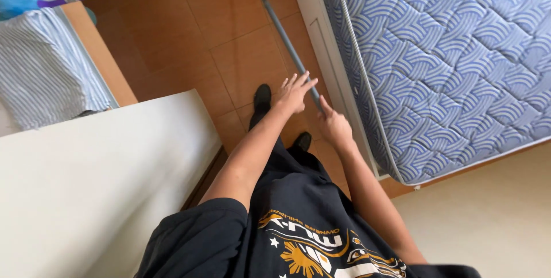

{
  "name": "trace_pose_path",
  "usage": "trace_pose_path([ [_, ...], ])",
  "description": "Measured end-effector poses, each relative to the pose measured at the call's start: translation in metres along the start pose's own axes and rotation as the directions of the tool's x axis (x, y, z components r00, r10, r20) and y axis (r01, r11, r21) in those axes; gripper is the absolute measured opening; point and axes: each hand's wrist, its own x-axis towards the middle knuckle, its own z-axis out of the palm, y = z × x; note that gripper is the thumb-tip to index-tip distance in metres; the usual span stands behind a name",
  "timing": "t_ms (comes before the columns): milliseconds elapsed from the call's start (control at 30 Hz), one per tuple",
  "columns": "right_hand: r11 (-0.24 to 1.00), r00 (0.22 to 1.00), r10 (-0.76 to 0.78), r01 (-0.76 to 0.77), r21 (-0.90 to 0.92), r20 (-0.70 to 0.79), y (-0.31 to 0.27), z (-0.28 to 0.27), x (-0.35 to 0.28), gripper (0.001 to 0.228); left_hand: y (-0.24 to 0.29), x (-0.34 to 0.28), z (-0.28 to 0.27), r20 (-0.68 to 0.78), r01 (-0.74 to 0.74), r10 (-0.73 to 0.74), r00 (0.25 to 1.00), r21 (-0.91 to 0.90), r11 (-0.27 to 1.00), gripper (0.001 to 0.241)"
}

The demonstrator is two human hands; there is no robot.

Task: Mopping the floor and wiping a small table with a cleaning cloth and spray.

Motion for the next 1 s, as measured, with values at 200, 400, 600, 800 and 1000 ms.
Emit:
trace_pose_path([
  [200,0.974,0.969,0.144,-0.174,0.142,0.198,0.034,-0.068,-0.169,0.062,0.100,-0.088,0.056,0.228,-0.372,0.332,0.915,0.164,0.914,0.088],
  [400,0.894,0.899,0.364,-0.410,0.177,0.245,0.046,-0.123,-0.230,0.053,0.149,-0.137,0.087,0.037,-0.493,0.493,0.869,-0.014,0.870,0.067],
  [600,0.987,0.995,-0.044,0.056,0.150,-0.086,0.001,-0.026,-0.070,0.046,0.053,-0.063,0.031,-0.227,-0.015,0.045,0.973,0.134,0.991,0.095],
  [800,0.977,0.983,-0.182,0.184,0.111,-0.030,-0.070,0.027,0.079,0.055,-0.036,-0.008,-0.040,-0.207,0.196,-0.163,0.965,0.151,0.969,0.109],
  [1000,1.000,0.995,0.005,-0.006,0.009,0.099,-0.034,-0.015,-0.002,0.062,-0.011,-0.012,0.028,-0.200,0.024,0.111,0.973,0.571,0.820,0.117],
])
